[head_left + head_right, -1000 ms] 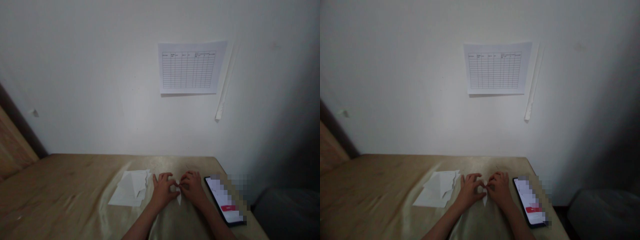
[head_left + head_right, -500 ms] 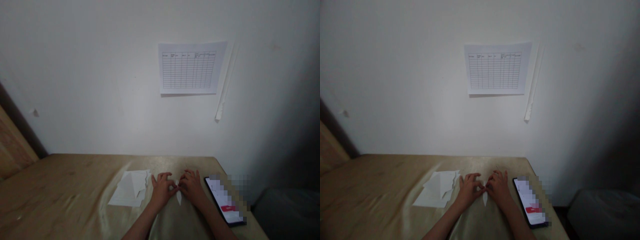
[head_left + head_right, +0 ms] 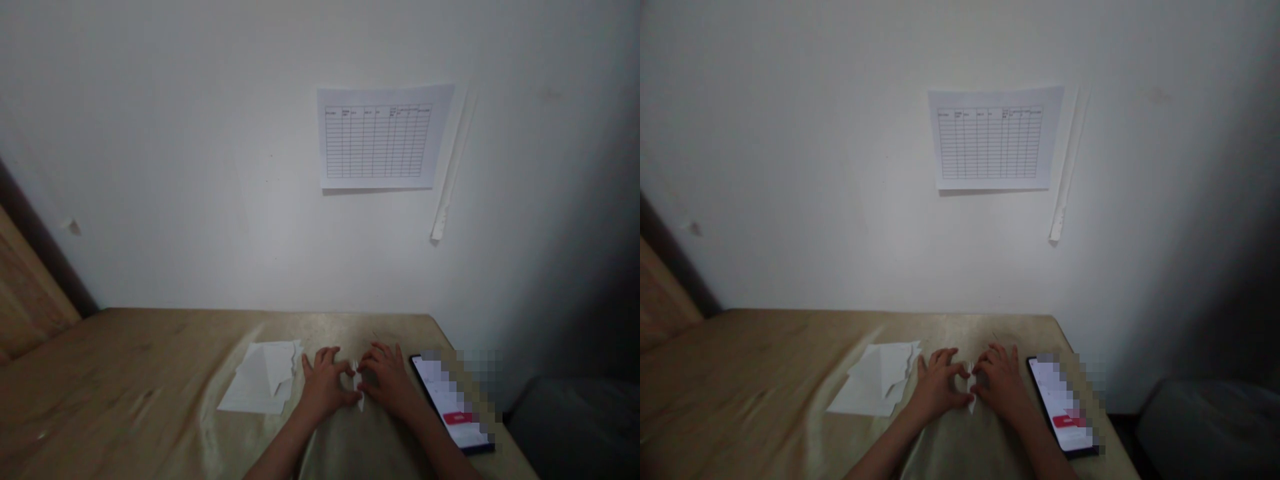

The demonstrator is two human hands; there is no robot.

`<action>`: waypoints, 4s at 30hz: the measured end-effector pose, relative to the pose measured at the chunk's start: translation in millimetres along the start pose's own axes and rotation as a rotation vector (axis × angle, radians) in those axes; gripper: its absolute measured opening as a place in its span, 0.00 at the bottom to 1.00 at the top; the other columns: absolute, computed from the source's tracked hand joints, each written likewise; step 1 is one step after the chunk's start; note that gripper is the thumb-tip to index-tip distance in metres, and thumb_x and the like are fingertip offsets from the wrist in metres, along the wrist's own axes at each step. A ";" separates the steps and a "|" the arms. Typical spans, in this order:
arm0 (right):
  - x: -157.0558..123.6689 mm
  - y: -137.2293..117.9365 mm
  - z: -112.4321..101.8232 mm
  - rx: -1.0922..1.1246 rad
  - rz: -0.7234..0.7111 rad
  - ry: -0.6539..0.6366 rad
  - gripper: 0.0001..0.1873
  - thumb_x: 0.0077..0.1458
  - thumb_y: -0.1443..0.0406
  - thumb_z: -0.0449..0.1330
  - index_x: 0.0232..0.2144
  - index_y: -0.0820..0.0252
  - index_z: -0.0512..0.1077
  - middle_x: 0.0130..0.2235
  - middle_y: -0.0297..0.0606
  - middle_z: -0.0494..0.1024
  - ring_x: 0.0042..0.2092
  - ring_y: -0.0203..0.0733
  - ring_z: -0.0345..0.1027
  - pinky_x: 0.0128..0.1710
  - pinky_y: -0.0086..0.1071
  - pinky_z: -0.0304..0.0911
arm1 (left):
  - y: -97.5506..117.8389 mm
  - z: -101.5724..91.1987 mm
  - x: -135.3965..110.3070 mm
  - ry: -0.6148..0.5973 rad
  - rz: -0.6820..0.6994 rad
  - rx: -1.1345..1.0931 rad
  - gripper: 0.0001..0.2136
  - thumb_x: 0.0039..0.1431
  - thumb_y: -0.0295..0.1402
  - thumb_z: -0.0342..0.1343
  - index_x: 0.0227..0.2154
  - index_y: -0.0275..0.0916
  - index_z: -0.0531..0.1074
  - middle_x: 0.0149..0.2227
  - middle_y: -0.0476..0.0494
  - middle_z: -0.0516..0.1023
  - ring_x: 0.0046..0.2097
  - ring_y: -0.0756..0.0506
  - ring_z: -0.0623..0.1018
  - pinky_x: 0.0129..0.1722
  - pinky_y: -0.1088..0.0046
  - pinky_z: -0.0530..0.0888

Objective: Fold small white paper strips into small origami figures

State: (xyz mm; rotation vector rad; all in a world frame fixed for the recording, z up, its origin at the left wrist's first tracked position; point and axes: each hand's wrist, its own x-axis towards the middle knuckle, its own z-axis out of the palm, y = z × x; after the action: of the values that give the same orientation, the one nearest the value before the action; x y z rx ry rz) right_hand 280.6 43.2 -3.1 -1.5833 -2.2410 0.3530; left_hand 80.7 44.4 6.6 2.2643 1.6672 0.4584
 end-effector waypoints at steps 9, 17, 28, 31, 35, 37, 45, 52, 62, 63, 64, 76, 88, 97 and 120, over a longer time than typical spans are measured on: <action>-7.8 -0.7 -9.2 0.039 0.023 -0.082 0.23 0.49 0.57 0.67 0.50 0.41 0.73 0.59 0.36 0.72 0.69 0.56 0.50 0.66 0.69 0.23 | -6.2 0.6 -1.5 -0.073 0.042 0.029 0.31 0.38 0.55 0.70 0.48 0.56 0.75 0.70 0.41 0.60 0.71 0.27 0.53 0.63 0.26 0.37; -13.5 -0.7 -12.0 0.075 0.041 -0.100 0.30 0.45 0.53 0.69 0.52 0.42 0.72 0.60 0.38 0.71 0.68 0.57 0.51 0.66 0.67 0.27 | -19.4 1.0 -2.8 -0.085 0.121 0.002 0.36 0.35 0.59 0.71 0.50 0.57 0.74 0.70 0.44 0.59 0.71 0.26 0.53 0.65 0.29 0.38; -8.0 -1.9 -6.7 0.143 0.068 -0.015 0.11 0.62 0.60 0.55 0.41 0.45 0.77 0.53 0.34 0.76 0.62 0.49 0.60 0.66 0.65 0.30 | -4.5 4.2 2.0 0.022 0.057 -0.014 0.07 0.61 0.42 0.61 0.40 0.53 0.78 0.63 0.50 0.70 0.68 0.33 0.60 0.65 0.30 0.41; -5.3 -3.5 -0.4 0.108 0.065 0.021 0.10 0.61 0.62 0.56 0.40 0.46 0.77 0.53 0.34 0.77 0.61 0.49 0.61 0.66 0.65 0.30 | -2.5 8.7 4.6 0.049 0.059 -0.024 0.05 0.60 0.39 0.61 0.38 0.51 0.78 0.62 0.49 0.71 0.66 0.34 0.62 0.65 0.30 0.42; -2.6 -4.7 5.4 0.067 0.059 0.045 0.08 0.61 0.63 0.56 0.40 0.48 0.75 0.52 0.34 0.77 0.60 0.49 0.62 0.66 0.65 0.29 | -2.8 10.1 6.4 0.062 0.059 -0.028 0.05 0.58 0.39 0.63 0.37 0.52 0.78 0.61 0.51 0.72 0.65 0.35 0.64 0.64 0.30 0.44; -2.2 -4.8 6.2 0.066 0.055 0.043 0.07 0.61 0.62 0.58 0.40 0.48 0.74 0.52 0.34 0.77 0.61 0.49 0.62 0.66 0.65 0.29 | -2.9 9.2 6.3 0.062 0.054 -0.018 0.05 0.58 0.40 0.64 0.38 0.52 0.78 0.61 0.51 0.72 0.65 0.35 0.63 0.64 0.30 0.44; -6.9 -6.4 -4.6 0.106 0.075 -0.019 0.08 0.57 0.59 0.63 0.41 0.45 0.74 0.55 0.32 0.75 0.63 0.51 0.59 0.66 0.65 0.30 | -4.2 4.5 4.5 0.000 0.056 0.005 0.11 0.55 0.45 0.65 0.41 0.54 0.77 0.63 0.52 0.69 0.67 0.32 0.60 0.65 0.30 0.44; -9.5 -4.9 -12.2 0.163 0.083 -0.088 0.17 0.51 0.54 0.66 0.45 0.43 0.74 0.58 0.34 0.72 0.65 0.54 0.55 0.67 0.65 0.25 | -9.7 3.5 6.1 -0.091 0.064 0.023 0.22 0.49 0.50 0.68 0.46 0.54 0.74 0.67 0.48 0.64 0.70 0.29 0.56 0.65 0.29 0.41; -11.1 -1.1 -16.6 0.167 0.054 -0.170 0.32 0.41 0.53 0.72 0.50 0.44 0.71 0.61 0.35 0.69 0.67 0.54 0.52 0.68 0.62 0.21 | -17.0 4.8 3.3 -0.134 0.101 0.013 0.33 0.38 0.53 0.71 0.51 0.54 0.72 0.69 0.47 0.61 0.71 0.27 0.52 0.65 0.28 0.37; -11.4 -0.9 -16.2 0.170 0.052 -0.162 0.32 0.40 0.53 0.72 0.49 0.44 0.71 0.60 0.35 0.69 0.67 0.54 0.52 0.68 0.61 0.20 | -16.9 5.4 2.9 -0.130 0.105 0.010 0.34 0.38 0.53 0.72 0.51 0.54 0.72 0.69 0.47 0.61 0.72 0.27 0.52 0.65 0.28 0.37; -11.6 -0.6 -15.5 0.175 0.051 -0.153 0.32 0.40 0.53 0.72 0.49 0.44 0.71 0.60 0.35 0.69 0.67 0.53 0.52 0.68 0.60 0.21 | -16.8 6.0 2.6 -0.128 0.107 0.005 0.34 0.38 0.53 0.72 0.51 0.54 0.72 0.69 0.47 0.61 0.71 0.27 0.52 0.65 0.28 0.37; -11.3 -3.2 -19.3 0.208 0.060 -0.133 0.22 0.39 0.52 0.74 0.39 0.46 0.77 0.56 0.34 0.73 0.64 0.53 0.57 0.68 0.58 0.23 | -13.2 4.0 2.5 -0.113 0.137 -0.024 0.27 0.40 0.47 0.74 0.46 0.63 0.77 0.69 0.53 0.61 0.70 0.27 0.54 0.64 0.26 0.39; -10.7 -0.5 -17.0 0.191 0.072 -0.128 0.26 0.39 0.48 0.73 0.39 0.50 0.74 0.57 0.37 0.72 0.64 0.54 0.57 0.69 0.57 0.24 | -8.6 -9.9 2.8 -0.188 0.078 -0.003 0.31 0.39 0.54 0.71 0.51 0.73 0.73 0.72 0.60 0.54 0.71 0.25 0.52 0.66 0.30 0.39; -10.6 -0.8 -17.5 0.205 0.077 -0.147 0.25 0.39 0.51 0.73 0.40 0.50 0.75 0.57 0.37 0.71 0.64 0.54 0.57 0.68 0.58 0.24 | -10.5 -12.3 7.1 -0.210 0.044 0.013 0.39 0.34 0.59 0.70 0.55 0.72 0.70 0.75 0.56 0.40 0.73 0.23 0.44 0.64 0.28 0.36; -8.9 1.0 -15.9 0.179 0.073 -0.175 0.29 0.40 0.48 0.73 0.48 0.37 0.77 0.59 0.34 0.69 0.66 0.55 0.54 0.69 0.59 0.21 | -17.4 -11.6 13.2 -0.260 0.062 0.083 0.49 0.35 0.66 0.65 0.64 0.69 0.58 0.75 0.48 0.34 0.74 0.26 0.39 0.65 0.31 0.32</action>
State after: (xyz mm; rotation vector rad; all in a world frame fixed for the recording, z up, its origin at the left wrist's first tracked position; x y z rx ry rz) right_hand 291.1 34.9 9.5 -1.5963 -2.2091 0.7168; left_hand 64.4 62.6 11.0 2.3229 1.5152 0.1029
